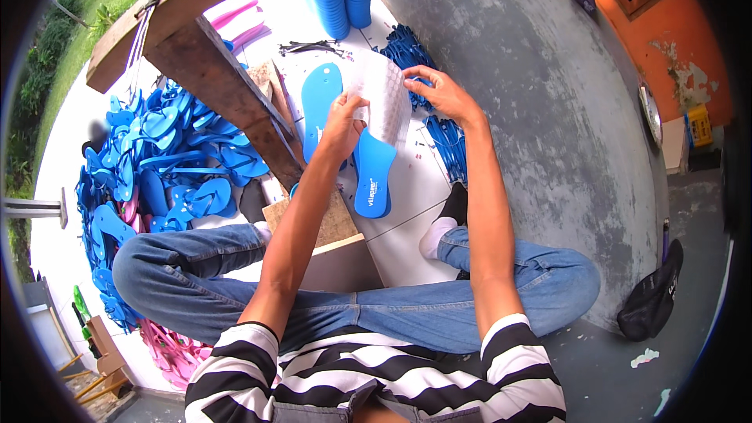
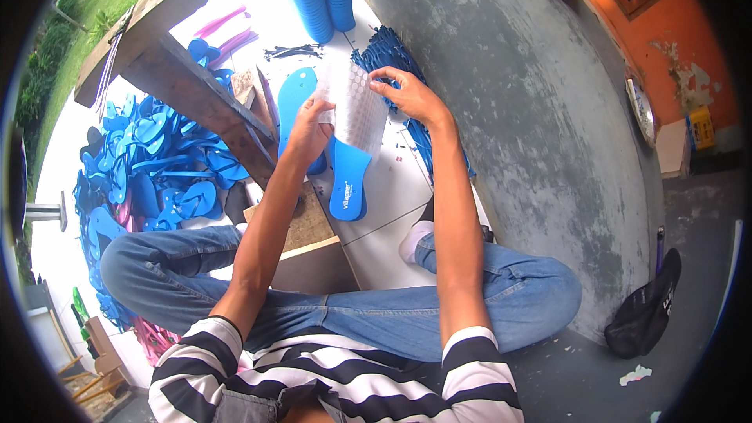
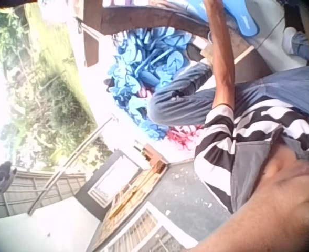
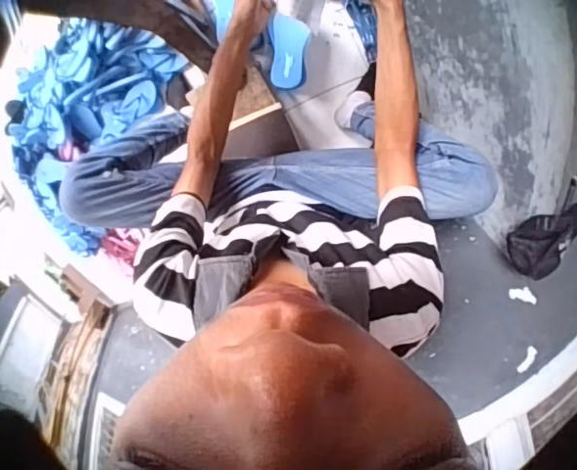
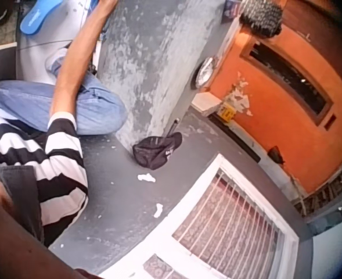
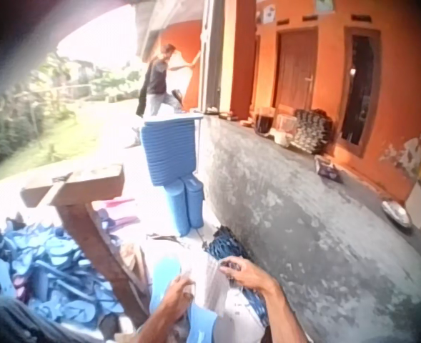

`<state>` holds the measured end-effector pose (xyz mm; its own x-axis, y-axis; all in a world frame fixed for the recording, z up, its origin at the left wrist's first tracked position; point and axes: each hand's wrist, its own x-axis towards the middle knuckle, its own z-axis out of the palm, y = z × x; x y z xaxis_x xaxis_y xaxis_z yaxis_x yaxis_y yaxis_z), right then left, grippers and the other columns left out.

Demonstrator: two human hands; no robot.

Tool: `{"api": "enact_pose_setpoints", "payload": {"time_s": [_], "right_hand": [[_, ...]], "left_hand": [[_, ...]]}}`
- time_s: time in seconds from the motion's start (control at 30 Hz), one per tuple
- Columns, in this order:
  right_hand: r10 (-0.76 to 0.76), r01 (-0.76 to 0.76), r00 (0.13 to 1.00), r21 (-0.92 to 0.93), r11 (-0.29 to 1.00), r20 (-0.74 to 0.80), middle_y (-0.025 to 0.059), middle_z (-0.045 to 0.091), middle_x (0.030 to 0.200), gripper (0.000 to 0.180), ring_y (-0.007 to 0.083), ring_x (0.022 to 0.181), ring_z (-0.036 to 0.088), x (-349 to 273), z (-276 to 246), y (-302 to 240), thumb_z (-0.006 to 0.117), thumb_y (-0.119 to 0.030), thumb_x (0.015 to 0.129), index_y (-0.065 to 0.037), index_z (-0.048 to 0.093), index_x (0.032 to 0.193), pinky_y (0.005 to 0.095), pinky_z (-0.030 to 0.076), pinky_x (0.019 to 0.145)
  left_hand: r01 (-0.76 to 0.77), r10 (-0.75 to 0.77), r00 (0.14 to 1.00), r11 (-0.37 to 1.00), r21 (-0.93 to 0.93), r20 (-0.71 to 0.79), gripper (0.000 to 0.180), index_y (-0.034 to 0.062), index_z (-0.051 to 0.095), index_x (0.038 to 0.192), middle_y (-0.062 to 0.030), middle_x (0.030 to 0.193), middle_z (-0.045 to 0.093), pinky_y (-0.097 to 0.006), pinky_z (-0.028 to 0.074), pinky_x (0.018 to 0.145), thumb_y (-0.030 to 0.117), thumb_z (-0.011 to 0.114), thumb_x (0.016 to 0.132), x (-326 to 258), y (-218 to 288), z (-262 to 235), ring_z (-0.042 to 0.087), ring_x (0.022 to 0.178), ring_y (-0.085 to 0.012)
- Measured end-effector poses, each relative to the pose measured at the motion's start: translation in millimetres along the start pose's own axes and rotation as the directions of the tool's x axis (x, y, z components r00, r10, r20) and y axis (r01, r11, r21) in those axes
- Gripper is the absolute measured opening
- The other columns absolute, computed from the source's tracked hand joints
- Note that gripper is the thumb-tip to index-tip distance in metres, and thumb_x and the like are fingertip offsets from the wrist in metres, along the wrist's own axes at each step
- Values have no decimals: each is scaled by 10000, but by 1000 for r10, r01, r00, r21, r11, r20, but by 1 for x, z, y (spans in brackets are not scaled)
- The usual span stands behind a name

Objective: The person peels small white circular stickers from a sheet and applies them to the soles of blue flip-flops by hand.

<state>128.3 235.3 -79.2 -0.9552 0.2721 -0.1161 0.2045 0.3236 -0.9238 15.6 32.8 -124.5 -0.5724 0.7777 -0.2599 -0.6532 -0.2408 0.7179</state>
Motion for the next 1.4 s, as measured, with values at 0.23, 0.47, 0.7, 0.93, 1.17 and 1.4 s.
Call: {"api": "enact_pose_setpoints", "payload": {"time_s": [0.23, 0.47, 0.7, 0.93, 1.17, 1.4], "right_hand": [[-105, 110, 994, 131, 985, -41, 23, 664, 992, 200, 104, 968, 577, 2, 2, -27, 600, -179, 987, -17, 659, 1088, 269, 457, 896], [-176, 181, 972, 18, 983, -155, -3, 671, 941, 207, 83, 900, 576, -7, -4, -67, 596, -211, 995, -41, 685, 1073, 242, 466, 833], [-277, 230, 902, -175, 957, -332, 40, 640, 1042, 201, 137, 938, 626, -9, 8, -94, 587, -162, 986, -27, 685, 1099, 276, 497, 831], [-549, 210, 688, -595, 776, -474, 118, 658, 1023, 179, 223, 884, 660, -6, 24, -105, 669, -133, 909, -33, 697, 1055, 322, 519, 794], [-271, 76, 887, -459, 885, -374, 130, 695, 879, 178, 222, 790, 699, -39, 41, -116, 729, -170, 871, -9, 725, 947, 318, 532, 699], [-196, -58, 797, -397, 916, -571, 166, 716, 943, 210, 250, 809, 702, -73, 68, -82, 748, -147, 845, 1, 734, 993, 344, 539, 714]], "left_hand": [[-406, 562, 823, 682, 608, -80, 545, 19, 467, 1396, -167, 1261, 585, -387, 491, 956, 113, 615, 880, -2, 3, -3, 581, 1145, -260], [-358, 662, 749, 373, 856, 26, 518, 6, 527, 1355, -181, 1232, 628, -372, 503, 931, 251, 670, 922, -25, 36, 36, 616, 1115, -278], [-131, 30, 981, 826, 548, 189, 437, -20, 605, 1215, -107, 1078, 700, -271, 509, 827, 273, 718, 911, -33, 61, 41, 658, 985, -141], [-103, 80, 994, 892, 440, 71, 358, 31, 607, 1156, -100, 1024, 709, -233, 532, 677, 187, 761, 873, -27, 70, 34, 690, 865, -121], [-200, 209, 978, 948, 246, -12, 270, 57, 604, 1017, -84, 889, 729, -183, 447, 533, 192, 782, 866, -21, 52, 47, 662, 709, -72], [-156, 164, 986, 939, 306, 0, 275, 65, 617, 971, -33, 790, 718, -169, 369, 482, 194, 817, 833, -23, 21, 57, 588, 603, -26]]}}
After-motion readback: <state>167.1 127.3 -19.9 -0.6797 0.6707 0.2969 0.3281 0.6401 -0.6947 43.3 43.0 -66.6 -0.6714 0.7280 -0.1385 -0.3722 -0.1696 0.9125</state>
